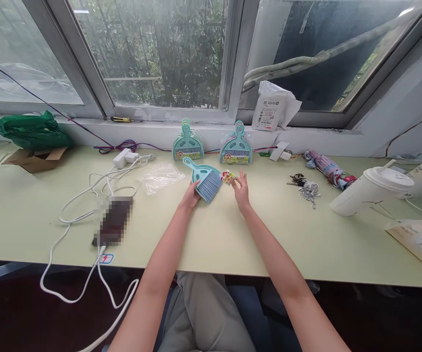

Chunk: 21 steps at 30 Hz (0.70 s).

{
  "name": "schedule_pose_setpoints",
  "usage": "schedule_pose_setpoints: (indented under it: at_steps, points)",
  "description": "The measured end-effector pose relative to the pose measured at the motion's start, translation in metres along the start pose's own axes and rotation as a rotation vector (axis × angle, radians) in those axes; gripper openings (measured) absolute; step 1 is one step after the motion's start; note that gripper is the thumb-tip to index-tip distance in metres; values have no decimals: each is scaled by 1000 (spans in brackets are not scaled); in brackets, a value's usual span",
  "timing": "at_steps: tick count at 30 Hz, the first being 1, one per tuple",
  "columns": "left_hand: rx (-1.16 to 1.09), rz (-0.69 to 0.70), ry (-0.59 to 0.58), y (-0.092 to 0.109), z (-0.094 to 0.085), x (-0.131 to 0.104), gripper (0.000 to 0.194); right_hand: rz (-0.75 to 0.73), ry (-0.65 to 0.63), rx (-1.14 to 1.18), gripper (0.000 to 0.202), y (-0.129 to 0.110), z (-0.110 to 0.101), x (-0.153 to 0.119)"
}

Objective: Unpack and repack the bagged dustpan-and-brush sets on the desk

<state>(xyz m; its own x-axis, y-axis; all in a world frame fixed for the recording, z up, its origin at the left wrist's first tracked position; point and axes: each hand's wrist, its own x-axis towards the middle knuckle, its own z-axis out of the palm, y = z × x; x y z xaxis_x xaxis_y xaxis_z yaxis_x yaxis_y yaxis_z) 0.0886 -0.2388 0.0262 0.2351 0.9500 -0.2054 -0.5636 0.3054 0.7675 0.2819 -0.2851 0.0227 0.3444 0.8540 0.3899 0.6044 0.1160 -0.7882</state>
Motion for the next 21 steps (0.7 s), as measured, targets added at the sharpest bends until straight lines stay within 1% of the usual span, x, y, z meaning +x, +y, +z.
schedule_pose_setpoints:
  at_steps: [2,4,6,7,10,13,15,17,19,21]
  points:
    - [34,-33,-47,-2,3,-3,36,-7,-102,-43,49,-7,11,-8]
    - [51,-55,-97,-3,5,-7,39,-26,-225,-163,53,-12,22,-16]
    - [58,-62,-116,-4,6,-8,40,-68,-318,-293,57,-15,28,-22]
    - [60,-59,-111,-3,6,-9,40,-87,-341,-342,58,-15,29,-24]
    - [64,-28,-84,-2,5,-8,41,-110,-360,-435,61,-18,27,-27]
    - [78,-13,-81,-1,4,-6,47,-98,-370,-453,59,-22,25,-28]
    - [90,-9,-85,-2,3,-5,51,-123,-373,-412,55,-25,24,-29]
    - [104,0,-96,-3,2,-4,54,-192,-361,-353,48,-28,24,-31]
    - [112,11,-108,-4,1,-4,57,-261,-322,-285,43,-32,22,-31]
    - [118,13,-117,-5,1,-4,59,-292,-257,-186,42,-33,21,-31]
